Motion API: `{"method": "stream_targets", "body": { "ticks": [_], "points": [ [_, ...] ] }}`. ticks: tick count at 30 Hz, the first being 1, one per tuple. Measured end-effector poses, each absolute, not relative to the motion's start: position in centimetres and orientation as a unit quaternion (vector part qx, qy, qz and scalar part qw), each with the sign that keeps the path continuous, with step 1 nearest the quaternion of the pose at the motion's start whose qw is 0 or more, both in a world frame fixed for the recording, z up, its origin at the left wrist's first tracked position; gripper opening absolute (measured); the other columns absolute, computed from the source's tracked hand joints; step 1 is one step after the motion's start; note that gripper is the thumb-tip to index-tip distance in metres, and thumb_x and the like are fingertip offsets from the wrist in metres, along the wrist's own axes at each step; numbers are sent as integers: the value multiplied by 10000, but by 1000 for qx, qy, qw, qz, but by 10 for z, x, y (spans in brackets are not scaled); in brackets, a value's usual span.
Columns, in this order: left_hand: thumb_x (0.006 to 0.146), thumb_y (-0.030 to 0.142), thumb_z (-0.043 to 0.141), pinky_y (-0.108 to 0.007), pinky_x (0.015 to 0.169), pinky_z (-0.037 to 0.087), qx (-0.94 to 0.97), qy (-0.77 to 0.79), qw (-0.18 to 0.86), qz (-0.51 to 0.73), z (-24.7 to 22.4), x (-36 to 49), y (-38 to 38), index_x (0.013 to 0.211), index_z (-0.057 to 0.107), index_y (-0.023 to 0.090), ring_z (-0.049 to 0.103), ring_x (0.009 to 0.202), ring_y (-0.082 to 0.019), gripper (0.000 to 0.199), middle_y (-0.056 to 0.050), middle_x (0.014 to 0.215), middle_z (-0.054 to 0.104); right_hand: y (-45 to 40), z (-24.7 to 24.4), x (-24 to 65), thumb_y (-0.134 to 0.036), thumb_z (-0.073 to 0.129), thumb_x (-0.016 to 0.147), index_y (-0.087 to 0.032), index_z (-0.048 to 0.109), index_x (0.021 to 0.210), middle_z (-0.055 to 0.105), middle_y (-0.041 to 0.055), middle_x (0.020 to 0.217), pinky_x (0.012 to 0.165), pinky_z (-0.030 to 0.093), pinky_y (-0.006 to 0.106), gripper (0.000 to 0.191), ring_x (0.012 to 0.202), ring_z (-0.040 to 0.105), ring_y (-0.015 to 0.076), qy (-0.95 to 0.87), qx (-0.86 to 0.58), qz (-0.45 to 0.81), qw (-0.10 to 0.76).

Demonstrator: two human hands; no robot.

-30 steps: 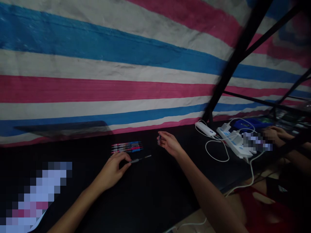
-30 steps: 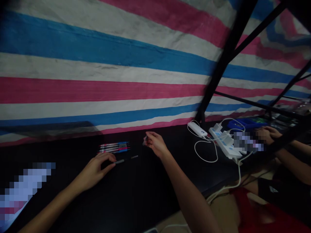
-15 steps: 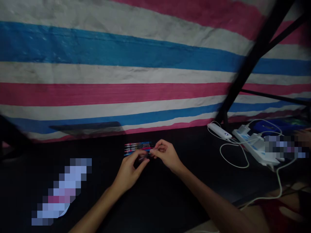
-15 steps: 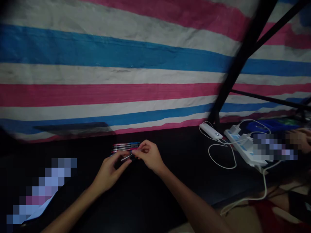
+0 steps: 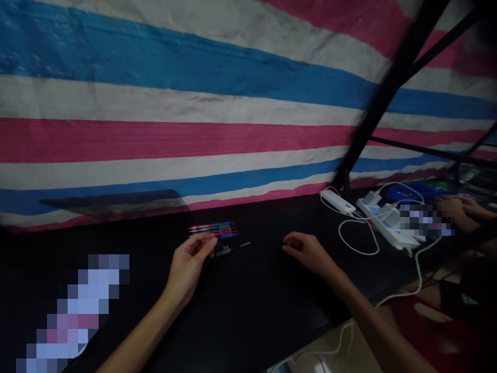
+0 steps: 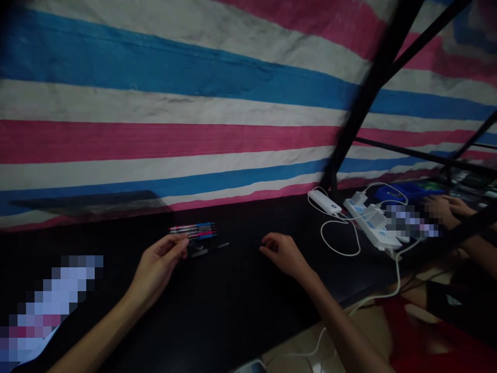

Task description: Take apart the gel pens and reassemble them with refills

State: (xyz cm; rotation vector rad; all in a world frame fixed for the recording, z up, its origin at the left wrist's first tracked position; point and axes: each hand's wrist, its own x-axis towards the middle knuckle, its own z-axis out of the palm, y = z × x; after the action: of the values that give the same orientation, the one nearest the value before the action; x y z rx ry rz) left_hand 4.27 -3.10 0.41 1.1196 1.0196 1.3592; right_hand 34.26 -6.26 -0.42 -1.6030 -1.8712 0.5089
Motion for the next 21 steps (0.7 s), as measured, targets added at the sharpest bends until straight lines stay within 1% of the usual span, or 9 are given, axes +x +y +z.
{"method": "stream_targets", "body": {
  "ticks": [3,5,9,11,14,21],
  "points": [
    [654,268,742,-204,606,423,466,433,526,565,4,44,-32,803,657,163,517,622,-80,201,19,760,602,-77,-8,339,-323,649,733,-197,651,898,617,20,755,571,416,259,207,614,548,146,-715,-624,150,278],
    [657,272,737,-216,641,442,458,423,537,568,5,45,-32,789,650,171,547,666,-95,187,17,789,614,-82,-9,337,-298,651,724,-195,660,891,615,30,774,575,422,264,197,620,555,152,-715,-633,133,264],
    [694,276,710,-248,717,465,441,398,571,566,6,42,-31,808,640,173,584,740,-117,169,2,823,632,-81,-13,335,-217,563,767,-190,675,861,628,39,760,617,442,275,148,649,587,166,-722,-630,134,253],
    [718,275,690,-247,716,465,454,390,576,557,6,39,-29,829,644,162,582,720,-109,165,-7,810,633,-80,-16,335,-202,532,777,-187,677,846,635,44,761,631,447,283,162,661,599,174,-723,-630,125,253],
    [735,270,675,-226,672,460,461,369,575,567,7,32,-24,804,649,151,562,669,-87,141,-3,776,621,-80,-20,335,-206,512,782,-183,673,840,643,51,778,642,454,293,172,672,609,182,-727,-629,108,253],
    [737,268,666,-225,611,451,458,367,564,581,8,20,-16,802,661,122,545,625,-89,160,-24,745,614,-79,-22,332,-232,507,788,-187,661,846,665,55,791,650,478,307,171,687,627,197,-723,-624,109,276]
  ]
}}
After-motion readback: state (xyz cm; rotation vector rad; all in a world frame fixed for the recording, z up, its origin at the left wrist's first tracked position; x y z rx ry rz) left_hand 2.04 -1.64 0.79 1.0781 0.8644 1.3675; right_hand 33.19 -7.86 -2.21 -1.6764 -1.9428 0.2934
